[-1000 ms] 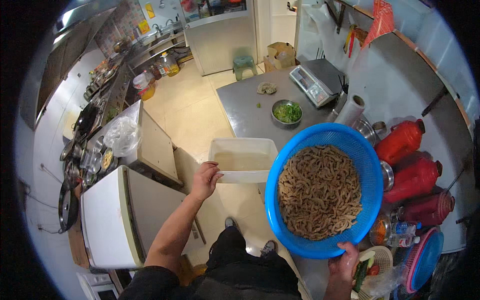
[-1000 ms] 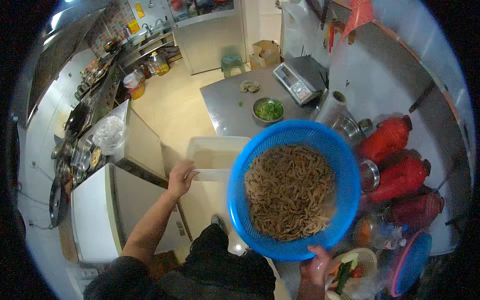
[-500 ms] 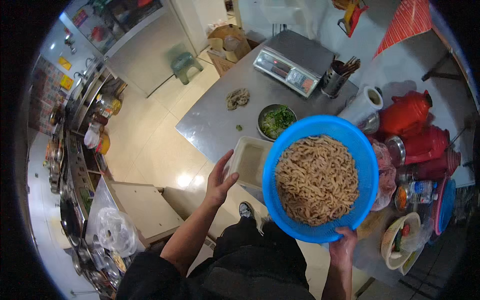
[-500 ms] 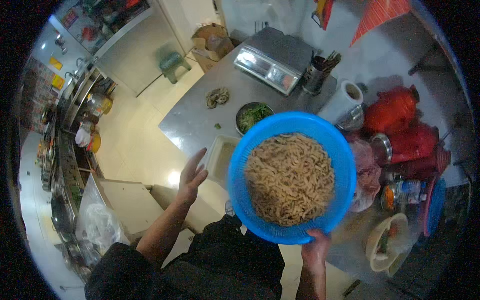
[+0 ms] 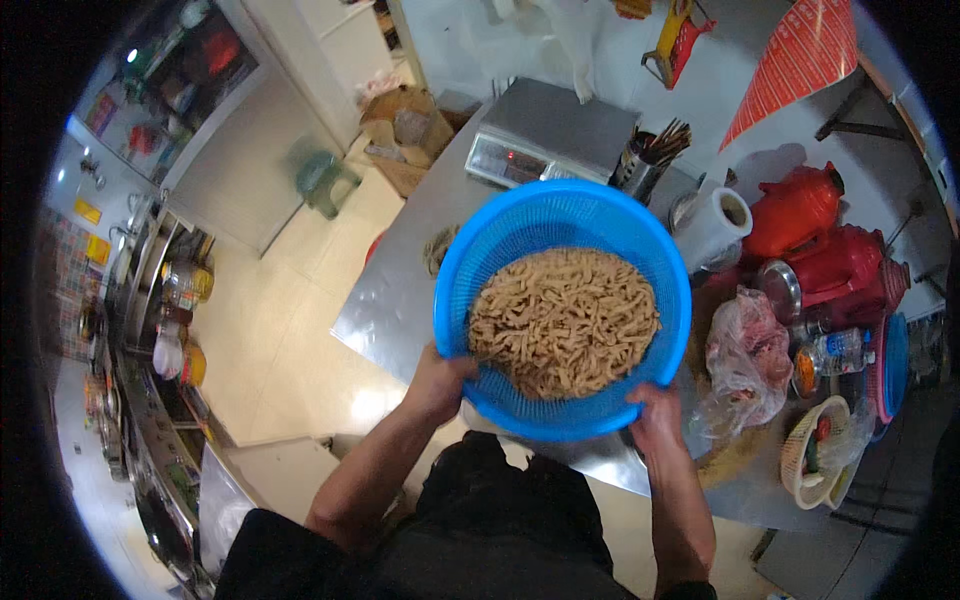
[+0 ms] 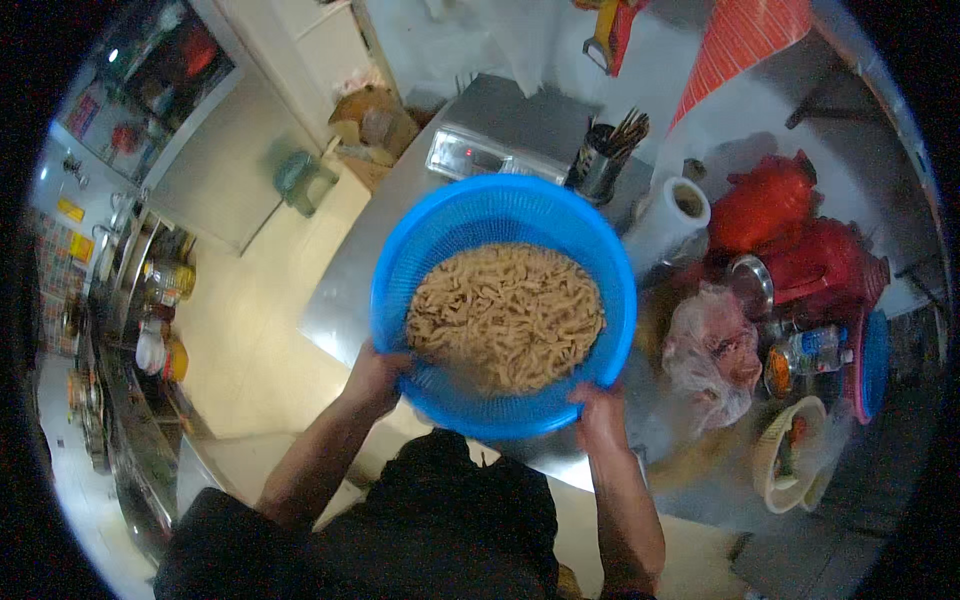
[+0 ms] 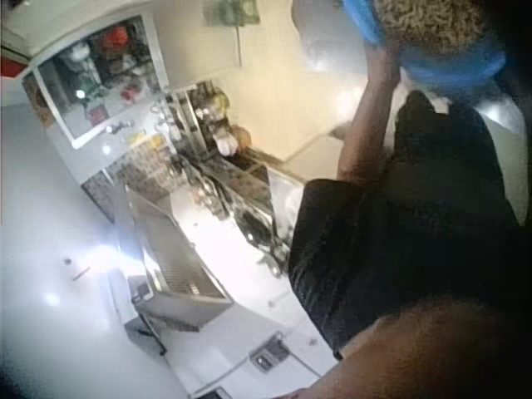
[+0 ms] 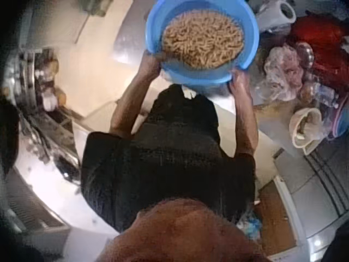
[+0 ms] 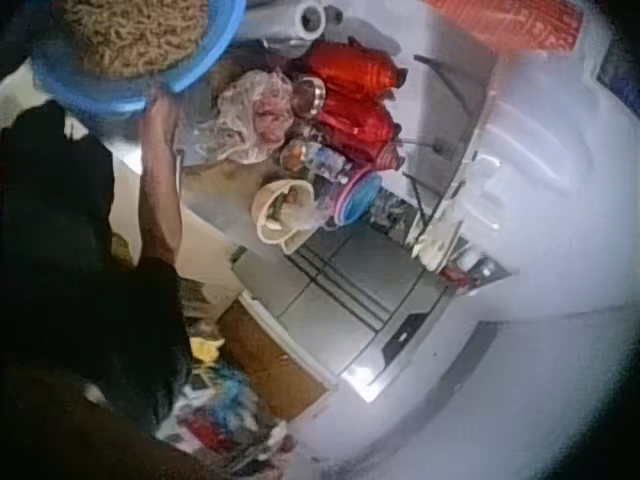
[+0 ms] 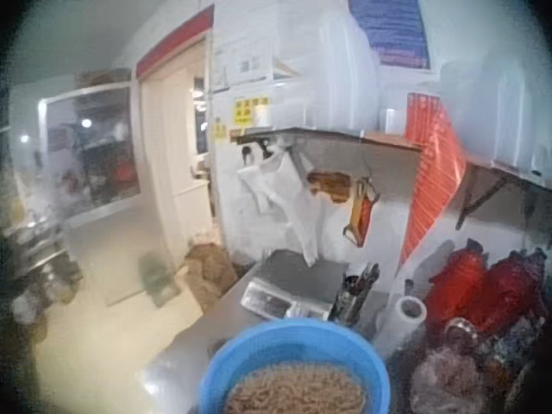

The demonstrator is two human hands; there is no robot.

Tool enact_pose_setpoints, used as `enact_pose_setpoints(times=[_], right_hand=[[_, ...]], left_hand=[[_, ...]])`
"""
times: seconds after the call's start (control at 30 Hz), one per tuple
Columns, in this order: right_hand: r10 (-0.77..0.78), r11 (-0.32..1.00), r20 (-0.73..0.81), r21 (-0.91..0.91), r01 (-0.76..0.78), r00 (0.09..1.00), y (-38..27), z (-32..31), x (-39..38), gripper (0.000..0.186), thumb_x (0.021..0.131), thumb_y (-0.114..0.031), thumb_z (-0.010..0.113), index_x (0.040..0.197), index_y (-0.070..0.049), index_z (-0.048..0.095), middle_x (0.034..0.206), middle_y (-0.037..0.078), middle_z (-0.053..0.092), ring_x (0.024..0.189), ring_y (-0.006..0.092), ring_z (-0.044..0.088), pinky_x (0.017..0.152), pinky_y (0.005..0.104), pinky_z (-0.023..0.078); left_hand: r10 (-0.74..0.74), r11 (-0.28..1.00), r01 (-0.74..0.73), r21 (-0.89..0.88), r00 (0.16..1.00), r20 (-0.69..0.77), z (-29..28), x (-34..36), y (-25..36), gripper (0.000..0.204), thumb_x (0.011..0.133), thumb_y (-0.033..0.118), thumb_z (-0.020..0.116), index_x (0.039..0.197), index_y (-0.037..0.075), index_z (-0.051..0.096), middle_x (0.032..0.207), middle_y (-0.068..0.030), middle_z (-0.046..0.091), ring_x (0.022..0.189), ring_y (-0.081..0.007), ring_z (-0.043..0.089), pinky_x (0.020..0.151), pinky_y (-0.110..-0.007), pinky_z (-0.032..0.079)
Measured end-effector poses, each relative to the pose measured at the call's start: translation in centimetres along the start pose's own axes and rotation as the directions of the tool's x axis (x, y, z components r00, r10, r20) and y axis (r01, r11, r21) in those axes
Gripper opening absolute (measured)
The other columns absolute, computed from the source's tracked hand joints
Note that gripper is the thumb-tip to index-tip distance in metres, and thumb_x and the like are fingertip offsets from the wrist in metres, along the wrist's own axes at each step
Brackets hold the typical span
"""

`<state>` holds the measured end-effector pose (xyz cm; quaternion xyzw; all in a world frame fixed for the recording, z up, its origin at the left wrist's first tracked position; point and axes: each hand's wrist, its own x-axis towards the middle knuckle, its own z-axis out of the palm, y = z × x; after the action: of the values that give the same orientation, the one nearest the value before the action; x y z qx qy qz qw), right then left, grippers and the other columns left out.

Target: The person garnishes a plate of cooked meat with green herbs, then cleans a wok with a steel wool pad and water. They transfer noodles from a blue colander into a white container, store the container in a refrigerator, and wash a bowl in the sink.

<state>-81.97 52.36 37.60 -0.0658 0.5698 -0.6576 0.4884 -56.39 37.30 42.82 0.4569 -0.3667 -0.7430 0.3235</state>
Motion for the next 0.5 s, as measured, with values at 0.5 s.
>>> enact_pose_setpoints(times=[0.5], right_hand=[[-0.075, 0.988, -0.11, 0.127, 0.089, 0.991, 1.3, 5.7, 1.7, 0.061, 0.063, 0.001, 0.059, 0.124, 0.004, 0.055, 0.114, 0.014, 0.064, 0.1, 0.0287, 0.064, 0.087, 0.0397, 0.051]], left_hand=[[-0.046, 0.998, 0.051, -0.048, 0.995, 0.091, -3.4, 4.3, 3.8, 0.059, 0.067, -0.01, 0.053, 0.125, -0.006, 0.055, 0.112, -0.0138, 0.065, 0.097, -0.0242, 0.064, 0.08, -0.038, 0.053]])
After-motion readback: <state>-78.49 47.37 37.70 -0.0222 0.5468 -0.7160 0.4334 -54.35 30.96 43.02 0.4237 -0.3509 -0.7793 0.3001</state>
